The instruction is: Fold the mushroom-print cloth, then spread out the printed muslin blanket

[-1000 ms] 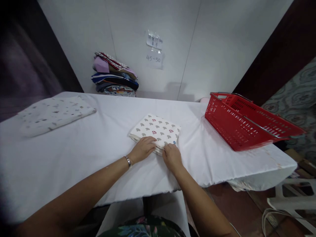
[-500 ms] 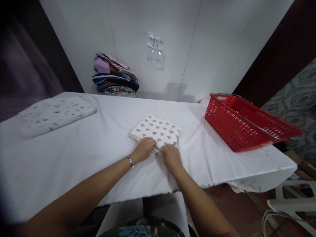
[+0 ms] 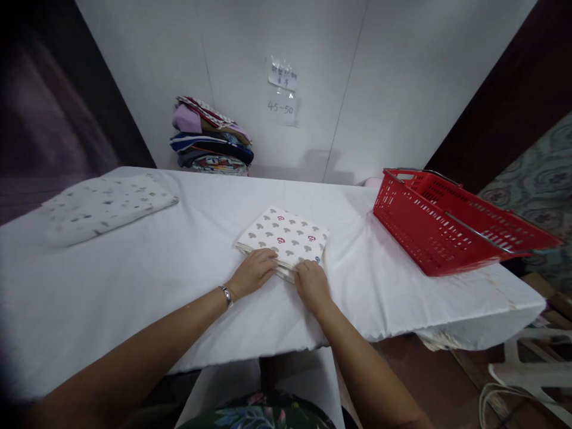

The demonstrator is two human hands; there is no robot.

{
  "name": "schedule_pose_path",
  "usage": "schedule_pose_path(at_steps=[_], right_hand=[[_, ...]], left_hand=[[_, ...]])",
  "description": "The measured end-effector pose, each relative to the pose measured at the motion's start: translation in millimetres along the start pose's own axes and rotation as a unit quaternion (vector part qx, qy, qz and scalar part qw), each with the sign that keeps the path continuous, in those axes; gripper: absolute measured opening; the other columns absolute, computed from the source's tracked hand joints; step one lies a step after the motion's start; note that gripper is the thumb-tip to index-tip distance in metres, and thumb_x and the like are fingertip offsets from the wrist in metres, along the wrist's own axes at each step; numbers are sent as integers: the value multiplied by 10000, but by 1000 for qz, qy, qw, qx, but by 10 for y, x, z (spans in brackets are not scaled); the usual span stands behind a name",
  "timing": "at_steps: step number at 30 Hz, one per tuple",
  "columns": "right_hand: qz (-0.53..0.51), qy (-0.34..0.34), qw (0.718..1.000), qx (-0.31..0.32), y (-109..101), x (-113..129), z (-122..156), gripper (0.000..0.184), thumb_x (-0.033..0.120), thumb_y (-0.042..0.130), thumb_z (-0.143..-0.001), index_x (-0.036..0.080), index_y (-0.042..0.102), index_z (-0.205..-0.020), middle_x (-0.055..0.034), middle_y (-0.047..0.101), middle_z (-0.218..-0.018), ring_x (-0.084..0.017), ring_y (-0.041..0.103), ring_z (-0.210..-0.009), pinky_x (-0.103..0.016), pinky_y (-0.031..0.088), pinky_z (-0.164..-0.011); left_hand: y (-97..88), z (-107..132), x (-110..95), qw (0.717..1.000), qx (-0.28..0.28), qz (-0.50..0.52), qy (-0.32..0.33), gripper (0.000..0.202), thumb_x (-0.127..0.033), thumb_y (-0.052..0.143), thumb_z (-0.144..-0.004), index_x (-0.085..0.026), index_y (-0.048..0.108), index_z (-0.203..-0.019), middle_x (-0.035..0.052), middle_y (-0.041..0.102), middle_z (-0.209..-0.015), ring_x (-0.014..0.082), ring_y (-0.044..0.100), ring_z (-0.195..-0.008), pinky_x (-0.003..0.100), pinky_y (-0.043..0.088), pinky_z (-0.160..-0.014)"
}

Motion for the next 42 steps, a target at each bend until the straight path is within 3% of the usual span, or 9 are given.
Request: schedule_pose_path(at_steps=[9,14,18,28,42], right_hand=[[19,-27,999,1,-6,34,31,137,229,453,-882,193,582,-854,-46,558,-838,-188,473,-809,-308,360,-738],[30,-29,999,2,24,57,45,164,335,542,-839,187,581,-897,-63,568,-908,-211,471,-852,-323,352,-749],[37,-15,999,-1,26,55,36,141,285,481,-876,195,588,-877,-58,566,-869,-205,471,-830,-319,348,-735],[10,-7,1000,-16,12,25,33,171,261,439,-900,188,587,-852,-53,565,-857,-193,476,-813,-309,353,-723],[22,-7,999,-36,24,46,48,162,264,440,-902,186,568,-842,-54,561,-859,-188,473,-810,-307,343,-725]], left_hand=[[67,-106,-4,1000,8,-4,-8,196,-214,425,-884,-197,614,-834,46,589,-1012,167,500,-992,365,378,-897],[67,-116,-8,1000,-1,8,-15,216,-214,378,-904,-176,590,-880,52,590,-986,167,507,-966,353,380,-880],[78,-125,1,1000,-1,8,-23,206,-219,380,-904,-173,575,-858,49,588,-976,170,512,-960,354,382,-877],[24,5,-34,999,-19,-28,7,207,-191,407,-888,-197,609,-843,59,558,-1134,187,462,-1111,376,374,-924],[101,-59,-91,997,0,-70,21,222,-121,404,-870,-173,605,-791,56,576,-1088,184,473,-1082,363,374,-925]])
Point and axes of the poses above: each hand's wrist, its own z-axis away from the middle knuckle, its own y-axis out of the palm, x = y × z, the point moved 8 cm from there along -z, towards the middle knuckle
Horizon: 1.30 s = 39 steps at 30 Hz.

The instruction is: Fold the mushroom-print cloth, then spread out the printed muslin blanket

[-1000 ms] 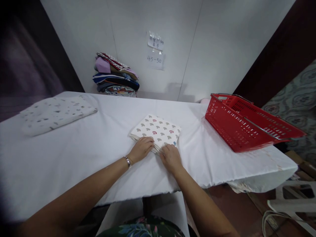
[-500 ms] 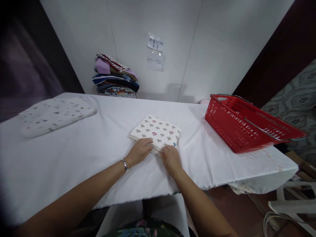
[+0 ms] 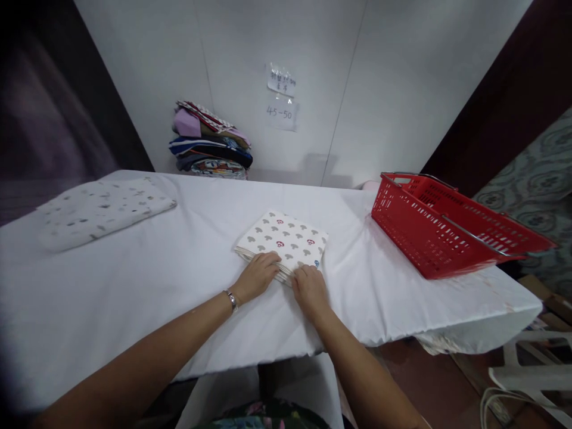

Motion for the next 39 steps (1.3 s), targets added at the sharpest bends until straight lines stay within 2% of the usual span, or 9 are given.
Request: schedule_pose_path(at_steps=[6,14,21,26,33,39], right_hand=[[1,8,1000,2,-3,-3,4,155,258,442,-901,187,572,-854,-49,567,-864,-185,473,-817,-304,342,-735],[6,8,1000,-3,7,-11,0,145,266,457,-894,189,571,-847,-46,562,-854,-183,471,-813,-300,337,-737],[29,14,999,1,-6,33,13,135,263,458,-889,194,572,-866,-49,560,-866,-193,464,-828,-308,319,-728],[56,8,998,9,-26,108,30,124,265,511,-855,186,563,-935,-67,569,-937,-209,460,-872,-317,307,-738],[83,13,996,24,-20,121,-46,160,340,571,-828,194,550,-890,-43,561,-843,-203,458,-811,-316,284,-701],[72,0,997,8,-12,121,-86,92,273,519,-863,192,562,-863,-55,565,-852,-201,467,-817,-313,292,-704]], left_hand=[[-4,25,-19,999,-16,-24,19,215,-124,391,-887,-171,601,-883,61,568,-1146,189,447,-1138,369,353,-950],[34,-28,-44,998,25,-32,50,247,-154,388,-899,-165,594,-762,43,552,-1188,190,441,-1139,365,353,-933],[24,-11,-25,1000,4,-11,11,208,-87,387,-862,-159,582,-874,67,552,-1138,199,440,-1119,371,352,-947],[25,-8,12,1000,3,21,-20,186,-93,391,-857,-167,562,-845,67,559,-1074,183,476,-1034,363,372,-924],[6,-40,37,998,-15,49,-44,204,-139,357,-891,-169,553,-846,66,574,-1022,175,493,-993,371,371,-916],[16,-42,42,998,-10,53,-43,196,-148,370,-895,-166,558,-845,56,581,-1012,166,498,-983,361,369,-910]])
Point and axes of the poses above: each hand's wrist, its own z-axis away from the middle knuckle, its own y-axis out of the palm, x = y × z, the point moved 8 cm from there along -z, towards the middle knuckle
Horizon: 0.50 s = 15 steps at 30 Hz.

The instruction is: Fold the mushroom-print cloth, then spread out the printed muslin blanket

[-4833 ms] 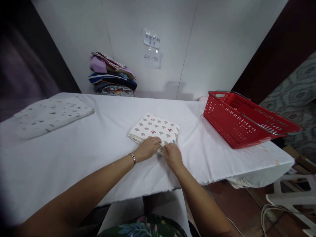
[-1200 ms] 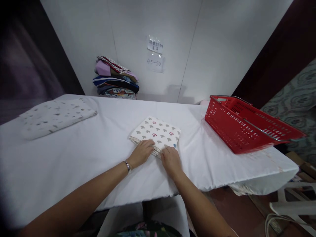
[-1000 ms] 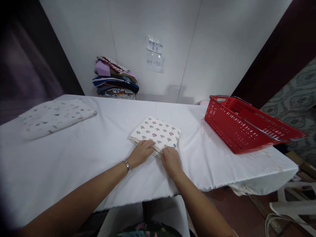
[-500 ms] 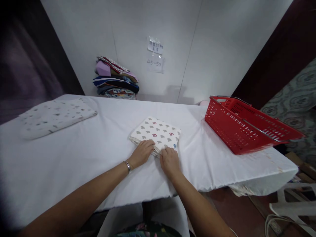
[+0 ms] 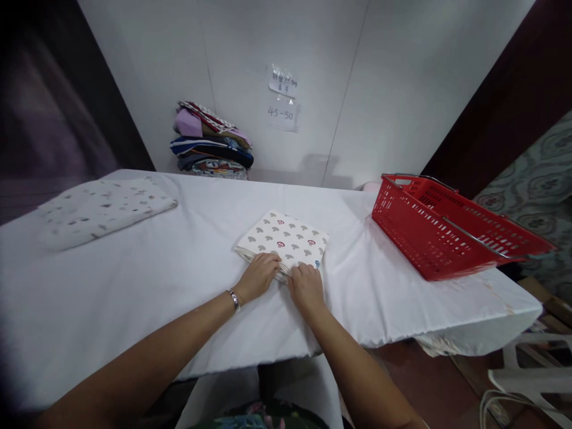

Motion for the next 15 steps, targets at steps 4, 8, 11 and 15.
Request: schedule_pose_path(at_steps=[4,8,11,15], right_hand=[[-8,-13,1000,4,33,-14,-14,86,230,506,-861,179,575,-866,-62,568,-842,-200,472,-809,-312,308,-704],[-14,-21,1000,6,56,-27,-14,102,240,499,-867,178,580,-860,-64,570,-845,-200,472,-814,-307,314,-717],[-18,-20,1000,3,49,-27,-13,112,247,493,-874,178,580,-859,-64,569,-860,-198,472,-826,-304,312,-723],[-18,-13,1000,7,33,-19,-11,95,241,506,-865,177,577,-860,-60,570,-854,-194,471,-808,-303,308,-712]], left_hand=[[-101,34,15,1000,-26,-5,1,177,-181,395,-897,-174,570,-870,57,571,-1065,169,480,-1030,356,361,-915],[-133,105,-37,998,-16,-49,28,176,-192,418,-892,-193,591,-861,46,578,-956,172,489,-934,347,371,-842],[-73,124,-86,995,3,-93,47,195,-184,416,-893,-194,590,-804,33,563,-835,165,480,-840,333,364,-787],[-17,77,-97,992,8,-113,49,225,-163,417,-887,-180,575,-729,36,539,-785,165,465,-792,334,350,-751]])
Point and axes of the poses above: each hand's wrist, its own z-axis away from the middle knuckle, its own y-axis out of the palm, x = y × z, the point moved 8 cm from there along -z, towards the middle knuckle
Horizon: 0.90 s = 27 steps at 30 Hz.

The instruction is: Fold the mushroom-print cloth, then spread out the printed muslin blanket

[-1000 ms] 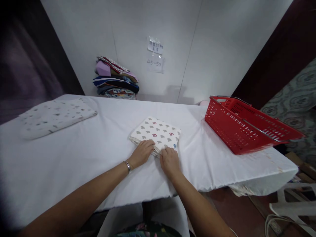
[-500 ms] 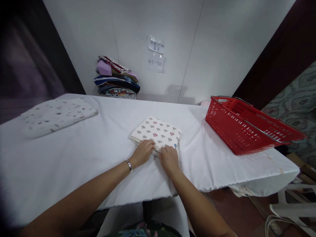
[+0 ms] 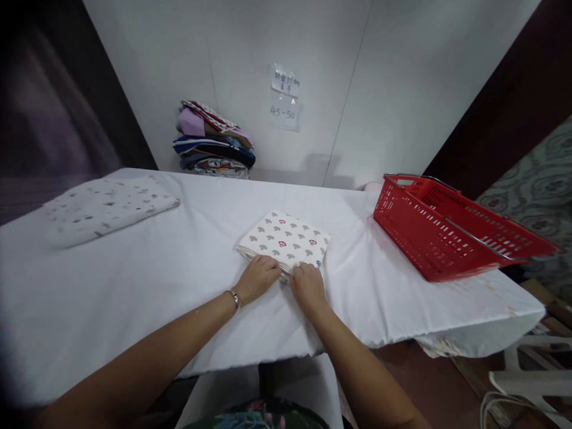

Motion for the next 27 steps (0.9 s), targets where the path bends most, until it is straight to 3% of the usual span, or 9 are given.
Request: schedule_pose_path(at_steps=[8,13,27], right_hand=[[5,-14,1000,-19,-21,35,51,188,341,529,-846,171,562,-918,-71,557,-890,-211,467,-846,-319,314,-724],[6,-15,1000,-6,-20,25,22,103,269,505,-868,183,560,-868,-60,555,-853,-194,469,-805,-303,312,-700],[12,-33,999,0,19,8,-6,101,223,486,-871,171,573,-868,-70,574,-849,-195,490,-807,-308,339,-736]], left_hand=[[-13,-30,58,998,9,54,-43,193,-200,438,-886,-190,593,-773,43,543,-836,174,460,-841,338,353,-756],[4,-24,80,996,9,66,-55,194,-211,437,-890,-195,594,-778,39,545,-848,170,460,-853,331,352,-760],[-26,-7,77,996,-12,61,-64,214,-194,414,-893,-183,577,-754,41,535,-813,167,459,-815,331,351,-747]])
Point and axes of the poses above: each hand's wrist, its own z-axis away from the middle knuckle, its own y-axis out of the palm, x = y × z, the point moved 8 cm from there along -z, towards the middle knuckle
